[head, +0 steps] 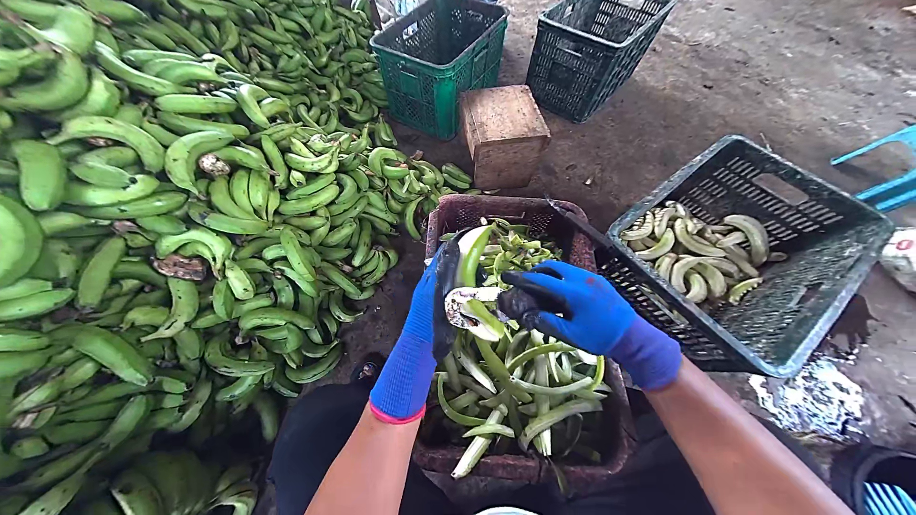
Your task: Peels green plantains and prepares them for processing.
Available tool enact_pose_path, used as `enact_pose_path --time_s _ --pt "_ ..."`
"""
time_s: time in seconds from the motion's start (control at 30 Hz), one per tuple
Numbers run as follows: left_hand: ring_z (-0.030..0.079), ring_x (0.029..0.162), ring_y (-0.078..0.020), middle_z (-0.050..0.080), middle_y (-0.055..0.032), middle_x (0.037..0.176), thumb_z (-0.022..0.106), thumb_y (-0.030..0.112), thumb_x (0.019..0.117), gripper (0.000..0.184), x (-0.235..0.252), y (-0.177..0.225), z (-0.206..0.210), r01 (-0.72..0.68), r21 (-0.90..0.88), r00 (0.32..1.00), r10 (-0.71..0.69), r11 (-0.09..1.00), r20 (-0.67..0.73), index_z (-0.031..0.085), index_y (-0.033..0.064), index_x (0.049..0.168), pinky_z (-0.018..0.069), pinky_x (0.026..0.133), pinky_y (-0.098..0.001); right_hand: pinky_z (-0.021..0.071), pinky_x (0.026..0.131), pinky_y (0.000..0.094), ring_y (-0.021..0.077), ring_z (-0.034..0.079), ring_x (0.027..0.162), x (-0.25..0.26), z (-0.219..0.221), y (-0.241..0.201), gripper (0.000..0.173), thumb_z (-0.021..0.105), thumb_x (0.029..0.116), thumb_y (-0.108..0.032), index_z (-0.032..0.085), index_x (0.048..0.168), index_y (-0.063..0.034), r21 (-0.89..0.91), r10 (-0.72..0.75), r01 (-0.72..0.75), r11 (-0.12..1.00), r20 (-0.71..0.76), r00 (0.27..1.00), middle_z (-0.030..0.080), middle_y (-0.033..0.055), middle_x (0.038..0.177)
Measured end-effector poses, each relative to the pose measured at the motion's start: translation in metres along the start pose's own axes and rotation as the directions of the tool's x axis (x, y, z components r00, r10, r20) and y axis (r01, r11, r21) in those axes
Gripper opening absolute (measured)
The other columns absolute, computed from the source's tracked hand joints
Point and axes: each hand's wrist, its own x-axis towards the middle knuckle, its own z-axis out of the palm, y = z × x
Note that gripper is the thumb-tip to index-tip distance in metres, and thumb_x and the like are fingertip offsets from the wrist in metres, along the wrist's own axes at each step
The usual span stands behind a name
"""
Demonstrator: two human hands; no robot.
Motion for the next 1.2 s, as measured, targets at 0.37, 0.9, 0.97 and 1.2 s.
enact_pose_path --time_s 0.37,0.9,0.97,1.2 --pt "0.065 0.083 -0.0073 0.068 -0.003 0.106 0.033 0.029 0.1113 0.039 0.01 0.003 -0.016 -0.059 0.113 0.991 0.072 0.992 -0.109 0.054 0.0149 0.141 0.0562 0.073 -0.0244 0.0548 0.089 0.0547 0.0289 0.068 0.105 -0.004 -0.017 0.01 0.048 0.066 0.0913 -0.027 0.066 0.138 -0.0152 0.193 0.111 -0.132 0.972 0.117 0.987 0.069 0.0134 0.119" --pt "0.062 0.117 -0.0121 0.061 -0.0116 0.138 0.034 0.02 0.1109 0.044 -0.006 -0.001 -0.01 -0.101 0.518 0.983 0.165 0.849 -0.079 0.047 0.0089 0.151 0.0487 0.101 -0.0327 0.0568 0.093 0.047 0.0247 0.068 0.106 0.012 -0.013 0.004 0.06 0.071 0.092 -0.013 0.05 0.148 -0.0098 0.412 0.37 -0.26 0.873 -0.213 0.904 0.067 0.0169 0.125" --pt "0.066 0.094 -0.0057 0.065 -0.0071 0.12 0.033 0.018 0.111 0.041 -0.013 -0.008 0.009 -0.06 0.395 0.996 0.084 0.917 -0.044 0.047 0.0063 0.147 0.0571 0.082 -0.0243 0.0569 0.092 0.0525 0.0276 0.07 0.105 0.015 0.005 -0.019 0.085 0.088 0.0778 -0.02 0.047 0.152 -0.015 0.351 0.369 -0.319 0.881 -0.086 0.925 0.07 0.0156 0.12" --pt "0.05 0.138 -0.0302 0.043 -0.0197 0.155 0.05 0.019 0.1031 0.055 -0.049 -0.046 0.031 -0.393 0.754 0.852 -0.1 0.526 0.514 0.038 0.0035 0.155 0.0449 0.111 -0.0474 0.0553 0.097 0.0445 0.0237 0.068 0.108 -0.018 -0.025 0.014 0.055 0.072 0.0927 -0.014 0.054 0.143 -0.0022 0.658 0.521 -0.349 0.667 -0.078 0.85 0.068 0.0182 0.123"
